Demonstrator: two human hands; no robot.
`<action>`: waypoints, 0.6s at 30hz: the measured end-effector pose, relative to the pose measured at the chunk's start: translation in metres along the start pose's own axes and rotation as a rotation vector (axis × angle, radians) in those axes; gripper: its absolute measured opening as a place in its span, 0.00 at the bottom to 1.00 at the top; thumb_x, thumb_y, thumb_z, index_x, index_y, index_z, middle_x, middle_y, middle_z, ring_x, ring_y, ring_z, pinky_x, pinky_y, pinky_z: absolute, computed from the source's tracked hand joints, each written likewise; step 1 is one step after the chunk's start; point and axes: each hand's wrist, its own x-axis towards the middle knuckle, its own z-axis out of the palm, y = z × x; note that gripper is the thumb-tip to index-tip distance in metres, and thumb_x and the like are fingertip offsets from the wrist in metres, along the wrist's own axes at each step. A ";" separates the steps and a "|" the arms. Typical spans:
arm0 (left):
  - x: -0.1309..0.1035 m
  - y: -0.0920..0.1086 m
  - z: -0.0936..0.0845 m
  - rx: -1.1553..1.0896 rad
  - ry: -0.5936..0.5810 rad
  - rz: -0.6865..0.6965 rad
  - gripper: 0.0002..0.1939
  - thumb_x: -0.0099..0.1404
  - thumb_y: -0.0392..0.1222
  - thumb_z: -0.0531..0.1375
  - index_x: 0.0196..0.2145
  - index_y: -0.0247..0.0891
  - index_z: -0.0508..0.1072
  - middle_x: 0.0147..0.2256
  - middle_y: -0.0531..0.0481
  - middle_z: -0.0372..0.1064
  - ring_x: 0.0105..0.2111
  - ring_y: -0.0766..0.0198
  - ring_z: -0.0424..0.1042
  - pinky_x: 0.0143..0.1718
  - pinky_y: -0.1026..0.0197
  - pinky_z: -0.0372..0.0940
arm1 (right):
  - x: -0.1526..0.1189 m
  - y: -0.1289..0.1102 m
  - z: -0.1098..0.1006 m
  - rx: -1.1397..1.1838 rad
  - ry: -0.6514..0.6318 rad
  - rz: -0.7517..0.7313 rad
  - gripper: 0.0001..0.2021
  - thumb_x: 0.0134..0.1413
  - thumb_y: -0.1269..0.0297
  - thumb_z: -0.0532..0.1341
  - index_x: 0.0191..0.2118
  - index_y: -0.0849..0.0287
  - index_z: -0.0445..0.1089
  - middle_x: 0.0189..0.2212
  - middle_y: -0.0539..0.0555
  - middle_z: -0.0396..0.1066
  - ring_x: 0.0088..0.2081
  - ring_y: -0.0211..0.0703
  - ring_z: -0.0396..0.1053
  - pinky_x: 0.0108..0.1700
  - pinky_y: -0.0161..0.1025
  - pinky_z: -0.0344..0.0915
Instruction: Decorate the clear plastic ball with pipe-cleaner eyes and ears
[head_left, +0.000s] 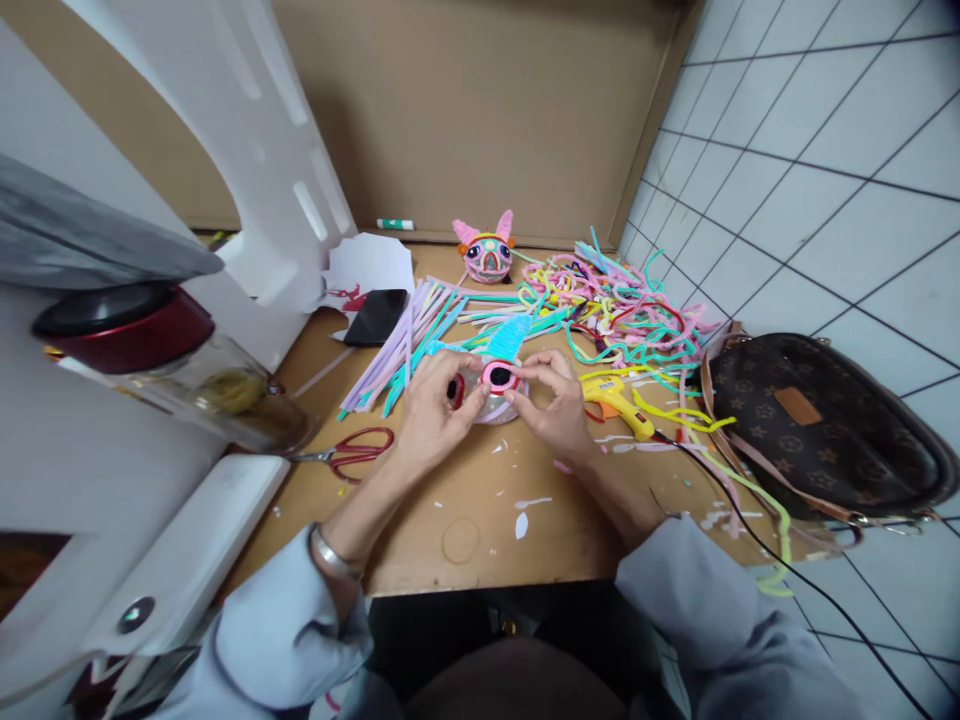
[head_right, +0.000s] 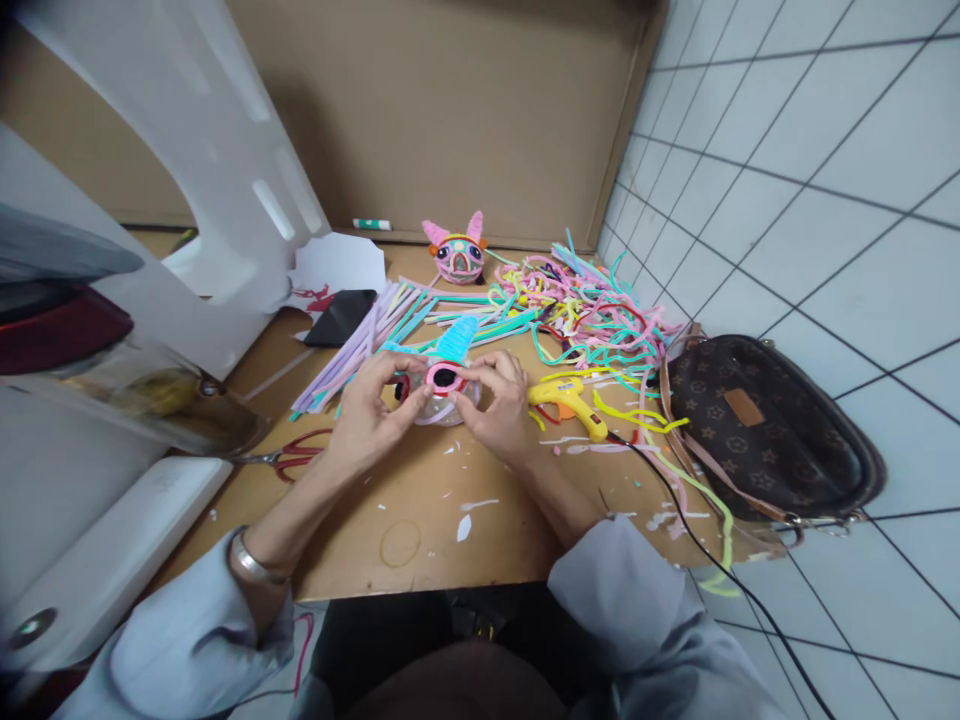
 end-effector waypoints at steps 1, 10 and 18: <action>0.000 0.001 0.000 -0.008 0.004 0.011 0.06 0.69 0.43 0.61 0.42 0.40 0.73 0.43 0.45 0.77 0.44 0.55 0.74 0.45 0.52 0.68 | 0.000 0.000 0.000 0.003 -0.003 0.001 0.09 0.54 0.62 0.68 0.41 0.53 0.79 0.40 0.54 0.70 0.46 0.50 0.70 0.51 0.51 0.66; 0.002 0.004 -0.001 -0.043 0.016 0.067 0.06 0.70 0.43 0.61 0.41 0.41 0.77 0.43 0.45 0.78 0.45 0.55 0.76 0.49 0.51 0.68 | 0.003 0.003 -0.003 0.042 -0.046 0.032 0.09 0.53 0.62 0.68 0.41 0.52 0.79 0.40 0.54 0.71 0.45 0.50 0.70 0.50 0.51 0.66; 0.003 0.003 -0.005 0.113 -0.033 0.109 0.08 0.69 0.42 0.58 0.41 0.41 0.76 0.42 0.45 0.75 0.44 0.54 0.74 0.47 0.52 0.67 | 0.004 0.001 -0.002 0.067 -0.072 0.003 0.11 0.54 0.64 0.68 0.44 0.52 0.79 0.39 0.54 0.72 0.45 0.48 0.71 0.50 0.49 0.68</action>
